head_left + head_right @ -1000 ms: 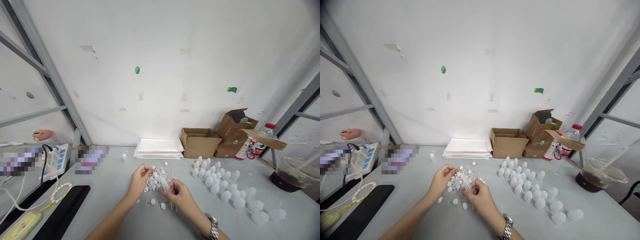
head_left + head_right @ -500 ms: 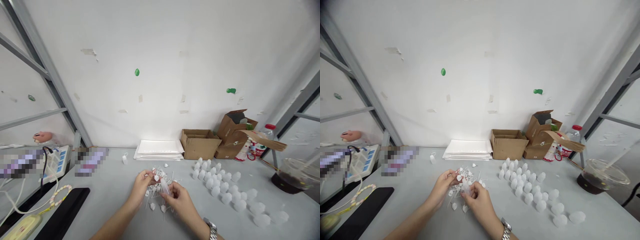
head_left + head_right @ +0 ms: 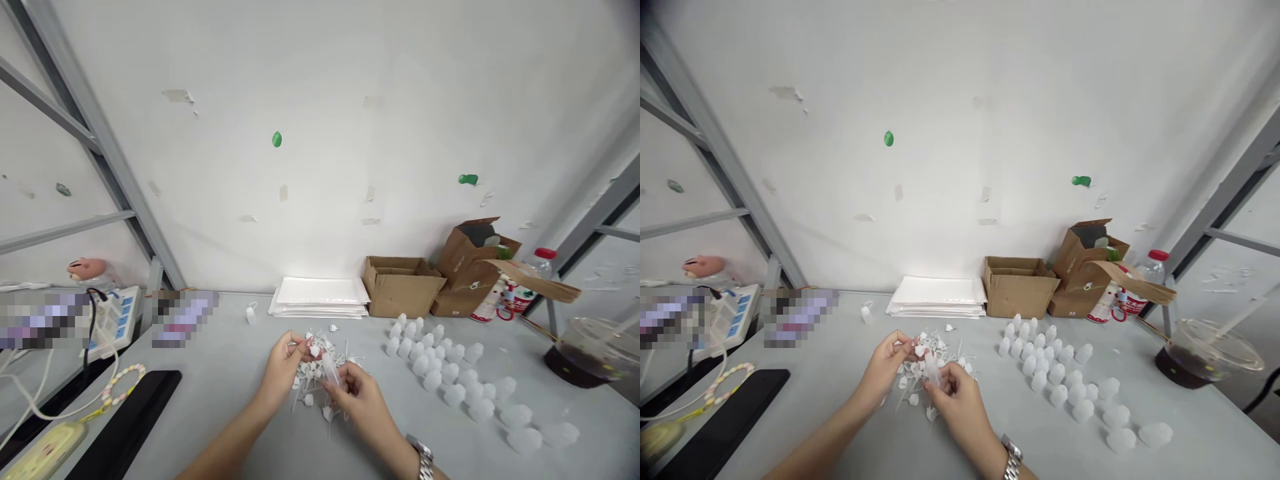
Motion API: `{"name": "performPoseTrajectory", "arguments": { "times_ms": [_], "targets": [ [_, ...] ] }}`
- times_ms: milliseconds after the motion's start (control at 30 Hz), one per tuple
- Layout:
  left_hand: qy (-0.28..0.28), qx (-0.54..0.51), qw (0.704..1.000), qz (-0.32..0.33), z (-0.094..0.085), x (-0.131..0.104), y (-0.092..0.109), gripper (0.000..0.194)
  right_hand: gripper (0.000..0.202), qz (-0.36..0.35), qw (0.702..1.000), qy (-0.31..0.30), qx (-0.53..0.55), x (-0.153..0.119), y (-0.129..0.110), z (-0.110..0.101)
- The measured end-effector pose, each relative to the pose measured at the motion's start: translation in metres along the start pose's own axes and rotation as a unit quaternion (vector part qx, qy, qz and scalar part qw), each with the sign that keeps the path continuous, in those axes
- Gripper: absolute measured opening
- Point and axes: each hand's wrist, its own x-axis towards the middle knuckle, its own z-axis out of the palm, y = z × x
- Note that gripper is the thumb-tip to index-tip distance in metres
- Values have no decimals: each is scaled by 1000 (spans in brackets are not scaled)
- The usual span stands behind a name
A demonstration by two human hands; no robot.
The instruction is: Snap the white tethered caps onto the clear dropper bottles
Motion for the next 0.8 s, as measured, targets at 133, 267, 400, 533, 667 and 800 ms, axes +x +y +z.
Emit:
{"name": "performPoseTrajectory", "arguments": {
  "times_ms": [133,267,400,533,667,800],
  "targets": [
    [-37,-12,999,-3,1,-2,1,36,26,5,1000,-4,-17,-1,-1,1],
    [-44,-19,999,-13,3,-5,2,37,24,0,1000,4,-30,0,1,1],
    [-51,-25,998,-37,5,-7,2,35,21,-12,997,20,-67,0,2,-2],
    [-78,-45,995,-52,5,-8,-1,31,18,-21,993,23,-112,0,0,-4],
    [-76,-65,993,-60,4,-8,-4,30,19,-37,988,41,-145,0,1,-4],
    [-65,-62,993,-72,3,-8,-5,29,19,-62,983,61,-162,-1,6,-4]
  ]
}}
